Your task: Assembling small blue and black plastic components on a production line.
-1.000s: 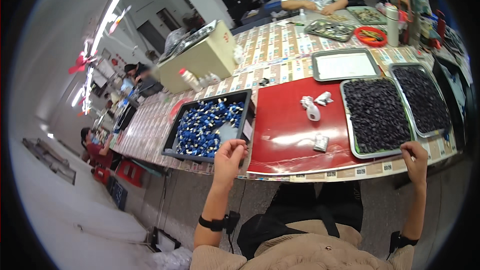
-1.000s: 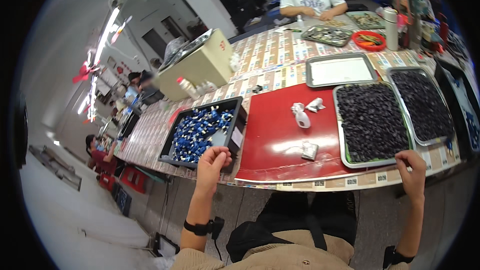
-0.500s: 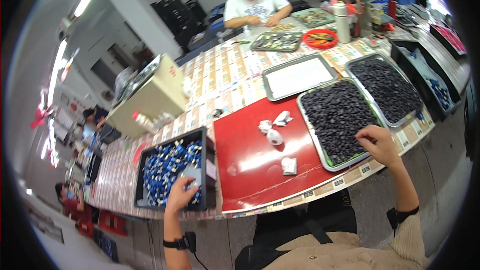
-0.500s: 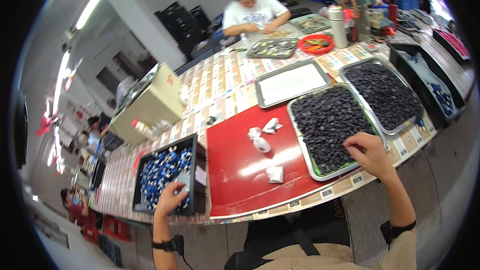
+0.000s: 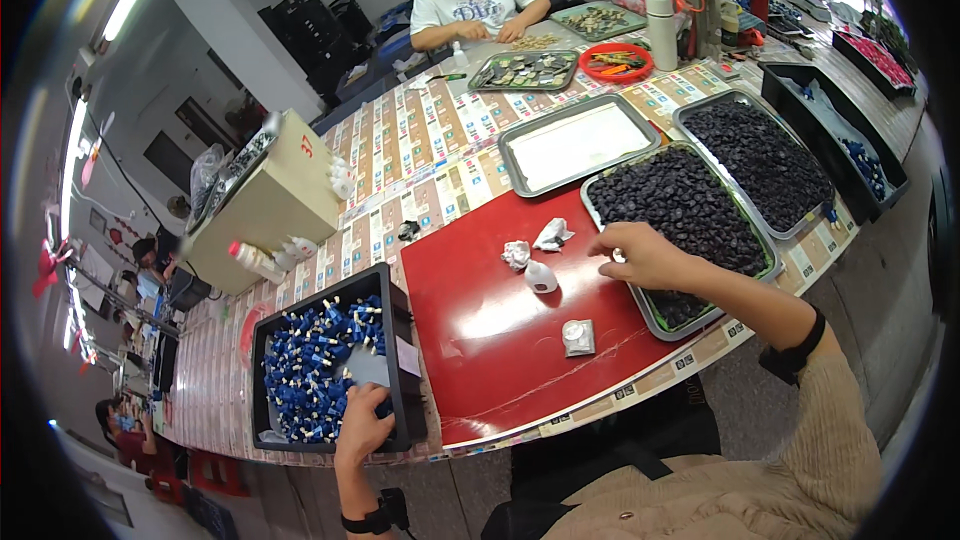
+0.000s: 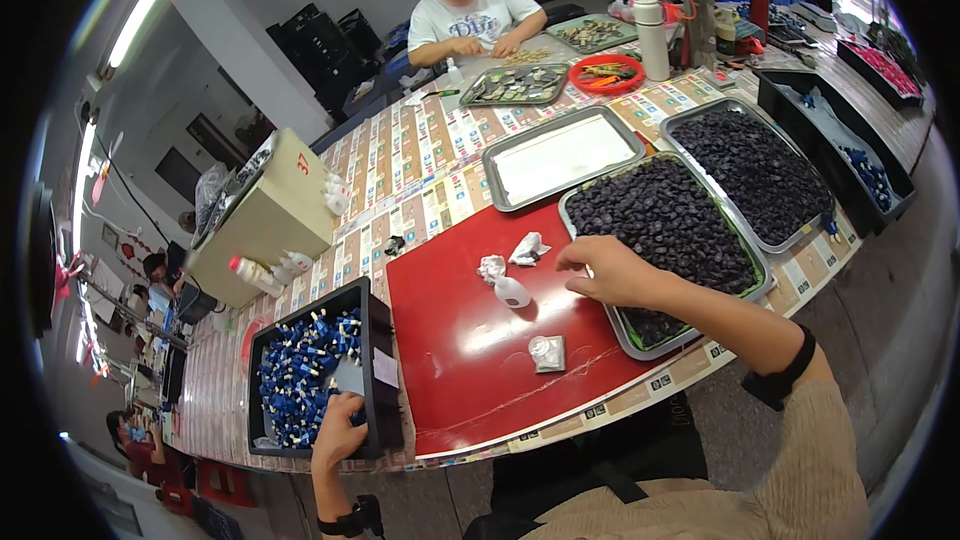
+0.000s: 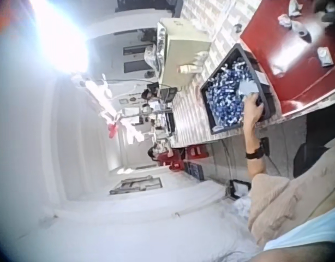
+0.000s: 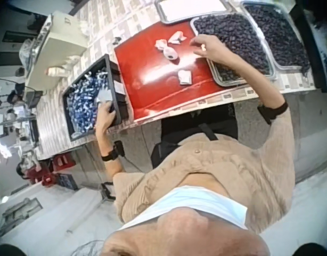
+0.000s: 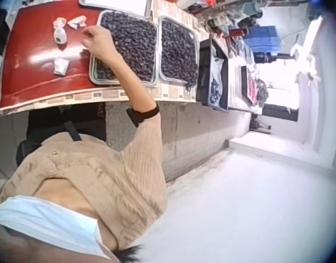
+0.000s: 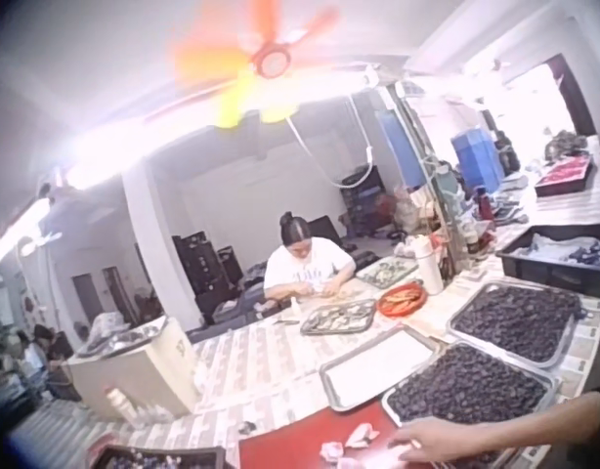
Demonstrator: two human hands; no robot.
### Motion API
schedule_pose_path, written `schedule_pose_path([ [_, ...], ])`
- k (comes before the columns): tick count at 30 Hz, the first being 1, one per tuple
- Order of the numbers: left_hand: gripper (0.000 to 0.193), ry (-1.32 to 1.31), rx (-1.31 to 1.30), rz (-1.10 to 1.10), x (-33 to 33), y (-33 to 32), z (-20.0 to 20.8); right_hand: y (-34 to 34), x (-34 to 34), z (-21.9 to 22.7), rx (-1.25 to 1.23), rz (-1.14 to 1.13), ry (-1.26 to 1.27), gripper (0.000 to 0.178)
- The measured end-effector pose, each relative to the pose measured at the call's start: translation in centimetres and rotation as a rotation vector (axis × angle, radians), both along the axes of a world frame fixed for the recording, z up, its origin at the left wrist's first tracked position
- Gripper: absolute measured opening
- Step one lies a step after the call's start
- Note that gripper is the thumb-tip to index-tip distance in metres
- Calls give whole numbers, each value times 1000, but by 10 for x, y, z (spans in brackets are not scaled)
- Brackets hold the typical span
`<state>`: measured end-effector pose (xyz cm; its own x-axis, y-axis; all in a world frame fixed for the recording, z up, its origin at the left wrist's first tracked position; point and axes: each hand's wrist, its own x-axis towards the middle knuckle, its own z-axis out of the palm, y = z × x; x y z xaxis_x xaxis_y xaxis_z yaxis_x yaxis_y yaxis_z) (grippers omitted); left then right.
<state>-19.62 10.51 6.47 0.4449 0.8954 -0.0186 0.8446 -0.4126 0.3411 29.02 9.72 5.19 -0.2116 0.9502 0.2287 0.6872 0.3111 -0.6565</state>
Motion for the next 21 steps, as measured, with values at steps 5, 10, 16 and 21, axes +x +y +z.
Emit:
schedule_pose_path([
  [5,30,-143,61,77,1,-11,-4,43,-46,-30,-80,-12,102,47],
  [10,32,-190,47,72,1,-9,-5,52,-67,-38,-263,-27,284,39],
  [16,32,-222,49,96,1,-10,-4,13,-51,-14,-194,-6,350,38],
  [21,31,-256,37,111,3,-9,-2,-46,-35,17,-37,54,-20,40],
])
